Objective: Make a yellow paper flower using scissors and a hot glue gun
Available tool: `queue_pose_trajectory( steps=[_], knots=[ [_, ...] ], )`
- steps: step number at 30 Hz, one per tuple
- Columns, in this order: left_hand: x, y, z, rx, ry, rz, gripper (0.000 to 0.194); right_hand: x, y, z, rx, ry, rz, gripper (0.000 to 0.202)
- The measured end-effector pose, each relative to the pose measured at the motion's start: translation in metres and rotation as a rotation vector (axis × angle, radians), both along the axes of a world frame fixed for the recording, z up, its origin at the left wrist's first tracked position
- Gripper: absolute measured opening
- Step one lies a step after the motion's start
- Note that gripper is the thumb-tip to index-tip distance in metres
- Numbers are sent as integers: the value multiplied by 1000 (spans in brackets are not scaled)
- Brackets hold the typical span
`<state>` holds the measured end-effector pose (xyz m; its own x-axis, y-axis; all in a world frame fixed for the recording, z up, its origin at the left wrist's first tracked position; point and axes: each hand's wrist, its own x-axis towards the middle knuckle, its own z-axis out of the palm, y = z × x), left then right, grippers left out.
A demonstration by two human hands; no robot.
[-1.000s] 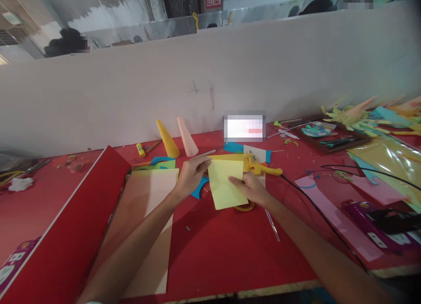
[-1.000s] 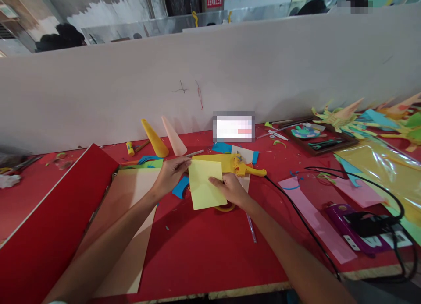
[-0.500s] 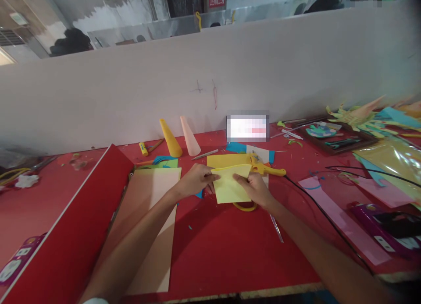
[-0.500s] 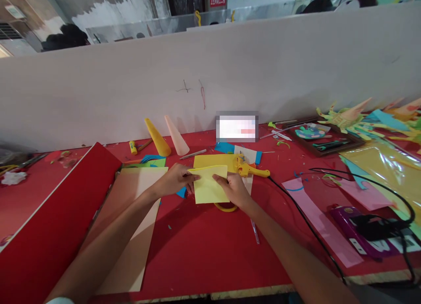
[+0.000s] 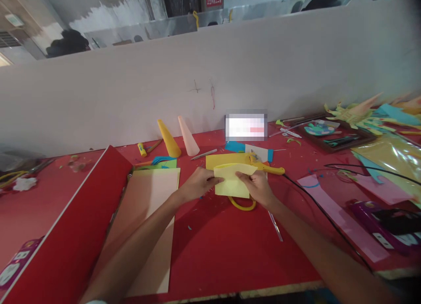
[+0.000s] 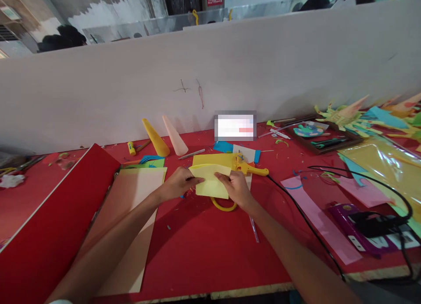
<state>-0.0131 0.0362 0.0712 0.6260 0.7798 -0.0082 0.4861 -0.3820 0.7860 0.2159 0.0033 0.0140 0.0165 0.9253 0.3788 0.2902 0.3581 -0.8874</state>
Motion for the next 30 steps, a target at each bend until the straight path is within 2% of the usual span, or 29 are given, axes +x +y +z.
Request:
queue_pose_trajectory(
  steps=[5,11,16,24,30],
  knots=[
    [12,-6,-5,37,-59,31,40,6,3,-3,-25,63,-132,43],
    [18,-11,-9,169,25,166,33,2,3,-3,-3,108,-181,42],
    [24,-18,-11,165,29,214,22,0,2,-2,23,120,-231,44],
    [24,-21,-3,126,11,248,28,2,1,3,-37,150,-232,49],
    [21,-18,2,135,-1,233,29,0,1,-2,-108,231,-222,50]
  ],
)
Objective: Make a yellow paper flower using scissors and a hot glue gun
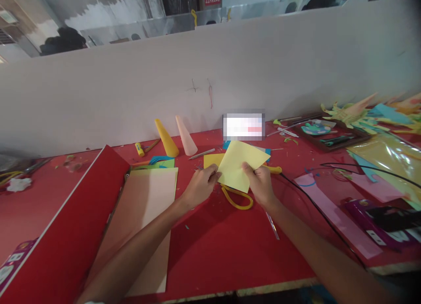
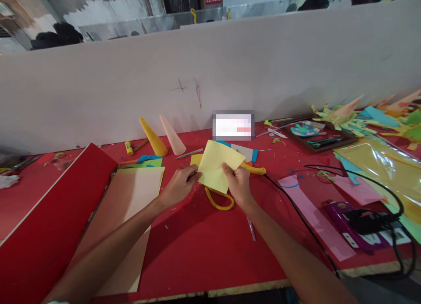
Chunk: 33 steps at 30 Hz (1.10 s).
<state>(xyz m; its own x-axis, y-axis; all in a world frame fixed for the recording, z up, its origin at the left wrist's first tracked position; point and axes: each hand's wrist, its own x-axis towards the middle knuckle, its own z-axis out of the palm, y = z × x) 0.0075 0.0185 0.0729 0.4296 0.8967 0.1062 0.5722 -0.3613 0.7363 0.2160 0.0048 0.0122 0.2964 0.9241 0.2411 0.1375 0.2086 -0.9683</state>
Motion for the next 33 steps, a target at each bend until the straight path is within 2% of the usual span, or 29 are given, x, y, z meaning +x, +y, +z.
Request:
queue_pose_trajectory(
  steps=[5,8,10,12,15,18,23,28,33],
  knots=[
    [-6,4,-2,-82,79,-105,40,2,1,-3,-77,-14,56,55],
    [-7,6,-7,-89,32,-144,48,0,0,0,-117,49,131,56],
    [-8,9,-10,-83,-37,-111,52,-2,-1,5,-81,137,195,55],
    [-8,11,-12,-96,-129,-17,56,-4,-2,10,-50,203,303,55],
    [-7,12,-14,-153,-300,93,61,-8,-4,14,-95,193,487,56],
    [0,5,-16,-213,-396,79,61,-11,-6,15,-149,112,585,60],
    [9,-6,-19,-205,-316,-27,62,-13,-8,11,-208,46,521,64],
    [7,-4,-18,-202,-304,13,57,-7,-7,10,-165,-120,508,73],
    [-1,4,-14,-226,-324,6,56,-5,-6,15,-152,-181,503,75]
  ],
)
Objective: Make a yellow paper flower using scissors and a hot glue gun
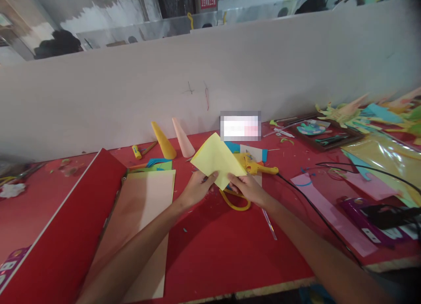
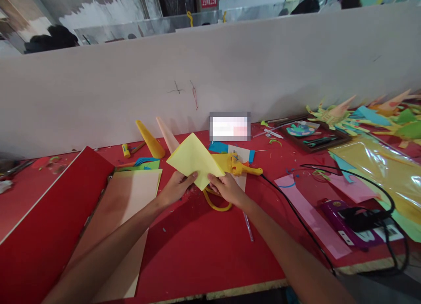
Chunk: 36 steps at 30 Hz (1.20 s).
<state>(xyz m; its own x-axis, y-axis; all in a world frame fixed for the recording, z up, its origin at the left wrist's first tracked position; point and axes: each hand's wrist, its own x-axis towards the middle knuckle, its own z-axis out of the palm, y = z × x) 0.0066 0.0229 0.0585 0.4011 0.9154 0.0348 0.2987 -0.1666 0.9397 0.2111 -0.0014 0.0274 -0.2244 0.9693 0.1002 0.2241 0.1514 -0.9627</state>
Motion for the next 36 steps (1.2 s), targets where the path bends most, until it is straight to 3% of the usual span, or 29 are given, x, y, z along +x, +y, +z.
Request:
queue_pose_trajectory(
  steps=[6,10,15,24,29,32,36],
  knots=[
    [-19,19,10,65,10,124,67,0,-1,3,86,-36,-21,74],
    [-19,20,15,76,-80,192,72,-4,-3,2,112,-35,-66,72],
    [-12,14,8,84,-88,273,74,-10,-1,0,18,237,-63,61],
    [-10,11,12,60,-103,244,72,-4,1,-5,-35,293,-178,61],
    [-7,6,10,10,-109,158,64,-1,2,-8,-11,373,-336,55],
    [-5,4,8,-14,-146,120,58,1,3,-6,18,413,-424,51],
    [-5,5,7,-44,-193,88,57,3,3,1,20,458,-434,52]
  ],
)
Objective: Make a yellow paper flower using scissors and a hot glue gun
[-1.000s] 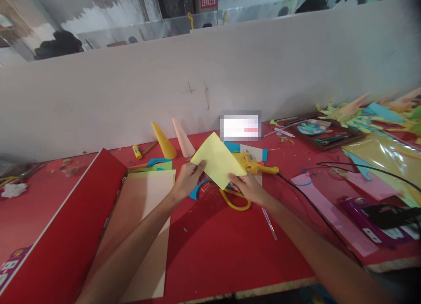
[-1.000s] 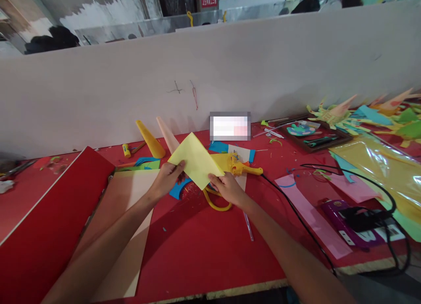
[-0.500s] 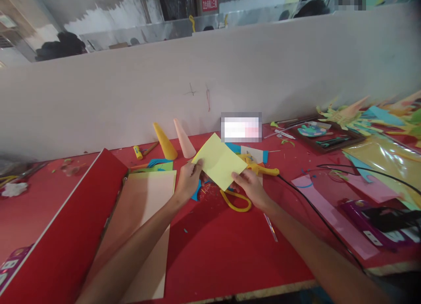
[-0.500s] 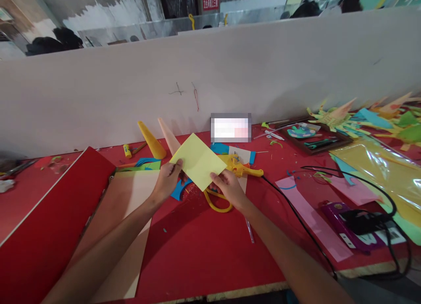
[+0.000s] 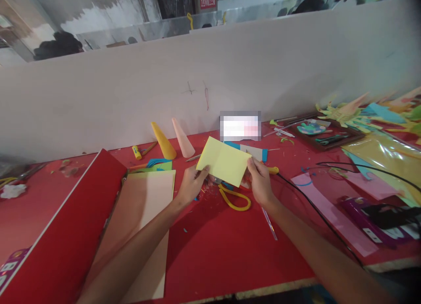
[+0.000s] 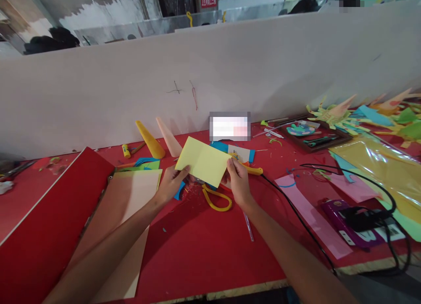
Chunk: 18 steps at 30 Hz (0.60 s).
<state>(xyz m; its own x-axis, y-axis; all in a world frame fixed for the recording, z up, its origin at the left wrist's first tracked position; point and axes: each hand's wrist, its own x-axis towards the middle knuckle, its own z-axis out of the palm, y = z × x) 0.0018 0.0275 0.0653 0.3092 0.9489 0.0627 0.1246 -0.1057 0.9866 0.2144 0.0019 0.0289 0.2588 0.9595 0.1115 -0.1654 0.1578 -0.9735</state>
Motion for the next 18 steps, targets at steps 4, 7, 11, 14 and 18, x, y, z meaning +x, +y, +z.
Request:
queue_pose_trajectory(
  steps=[4,7,11,14,18],
  knots=[
    [-1,1,1,-32,-8,-26,61,2,0,3,80,-38,-73,49],
    [0,1,3,-35,-27,-30,65,3,0,2,89,-10,-80,45],
    [-1,1,5,-82,-87,-11,64,1,-1,3,-13,76,-38,42],
    [-1,1,7,-113,-183,27,55,-1,0,4,-98,163,10,38],
    [-1,-1,13,-130,-285,44,45,-2,4,-1,-202,282,168,30]
  ],
)
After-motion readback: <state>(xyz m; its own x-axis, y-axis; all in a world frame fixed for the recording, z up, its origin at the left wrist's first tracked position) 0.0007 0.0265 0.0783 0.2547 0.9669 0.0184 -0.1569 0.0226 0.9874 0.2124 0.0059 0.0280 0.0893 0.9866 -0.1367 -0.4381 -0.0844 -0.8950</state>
